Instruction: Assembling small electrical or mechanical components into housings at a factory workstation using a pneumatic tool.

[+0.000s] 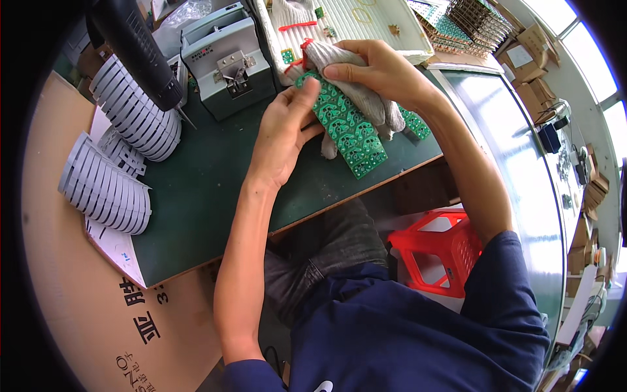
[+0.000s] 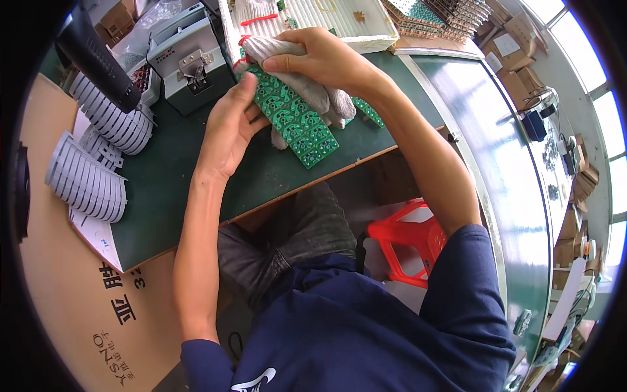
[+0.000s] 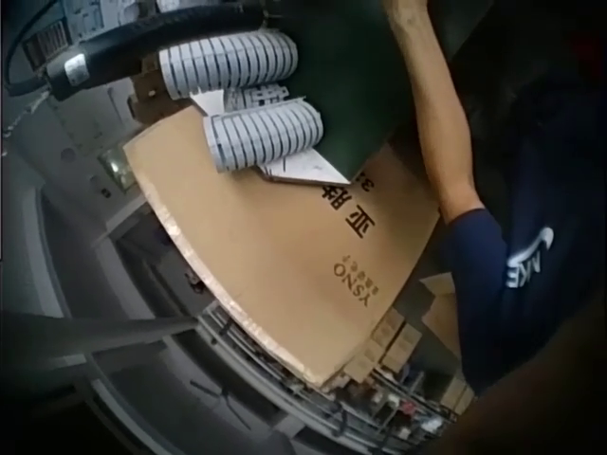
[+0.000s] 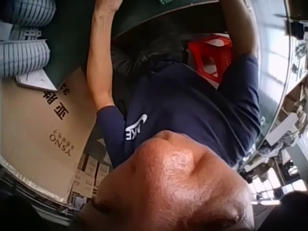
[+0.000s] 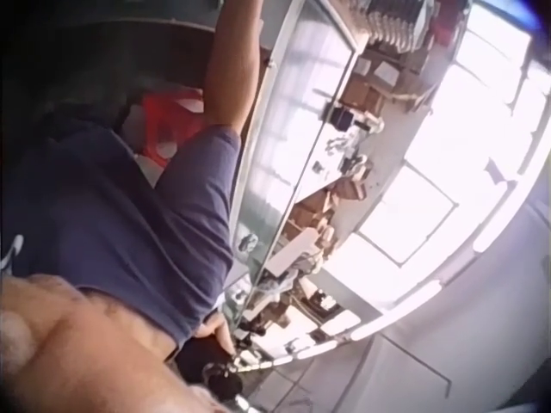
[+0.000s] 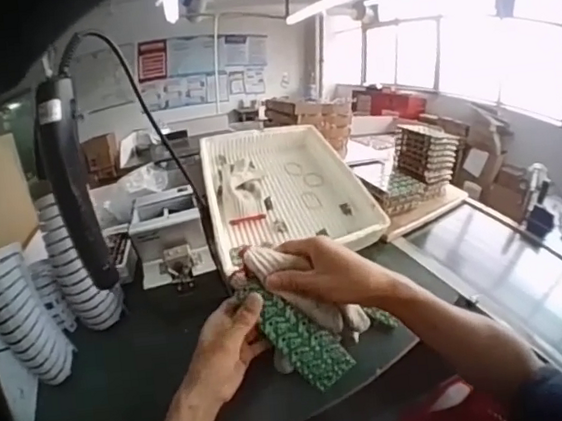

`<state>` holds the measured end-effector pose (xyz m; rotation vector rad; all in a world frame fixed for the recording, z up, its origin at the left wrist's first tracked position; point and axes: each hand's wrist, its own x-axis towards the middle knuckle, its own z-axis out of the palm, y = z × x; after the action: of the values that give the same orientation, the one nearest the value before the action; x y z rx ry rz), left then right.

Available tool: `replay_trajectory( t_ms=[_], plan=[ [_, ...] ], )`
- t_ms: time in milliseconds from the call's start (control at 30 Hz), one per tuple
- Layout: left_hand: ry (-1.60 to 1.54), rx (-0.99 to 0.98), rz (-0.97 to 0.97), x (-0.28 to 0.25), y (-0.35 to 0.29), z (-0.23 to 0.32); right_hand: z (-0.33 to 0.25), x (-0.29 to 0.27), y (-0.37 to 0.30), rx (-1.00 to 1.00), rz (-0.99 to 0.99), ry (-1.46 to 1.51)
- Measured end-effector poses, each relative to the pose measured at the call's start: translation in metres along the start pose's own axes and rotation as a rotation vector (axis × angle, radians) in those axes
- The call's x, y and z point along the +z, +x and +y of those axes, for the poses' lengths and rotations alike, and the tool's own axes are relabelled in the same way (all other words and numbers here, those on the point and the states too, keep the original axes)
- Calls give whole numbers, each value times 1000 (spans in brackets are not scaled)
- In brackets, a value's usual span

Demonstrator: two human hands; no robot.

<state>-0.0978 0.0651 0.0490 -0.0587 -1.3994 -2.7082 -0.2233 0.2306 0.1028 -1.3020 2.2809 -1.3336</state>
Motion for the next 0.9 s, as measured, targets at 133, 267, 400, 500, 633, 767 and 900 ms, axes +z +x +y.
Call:
replay_trajectory(
  t_ms=[133,267,400,500,633,767,900],
  plan=[
    [225,0,35,-4,-1,-4,-5,6,-1,-27,-4,-146],
    [249,-21,85,1,-2,-3,0,15,-1,-36,30,-97],
    [322,-35,121,5,-3,-1,1,20,-1,-96,83,-197],
    [330,-41,107,5,-4,2,-3,20,-1,-53,59,-194],
    [430,-36,142,3,-1,3,-3,19,1,-58,67,-219],
    [529,-39,195,4,1,1,-2,22,3,-50,85,-256],
    [628,-42,252,4,5,1,-2,27,2,-37,115,-291]
  ],
)
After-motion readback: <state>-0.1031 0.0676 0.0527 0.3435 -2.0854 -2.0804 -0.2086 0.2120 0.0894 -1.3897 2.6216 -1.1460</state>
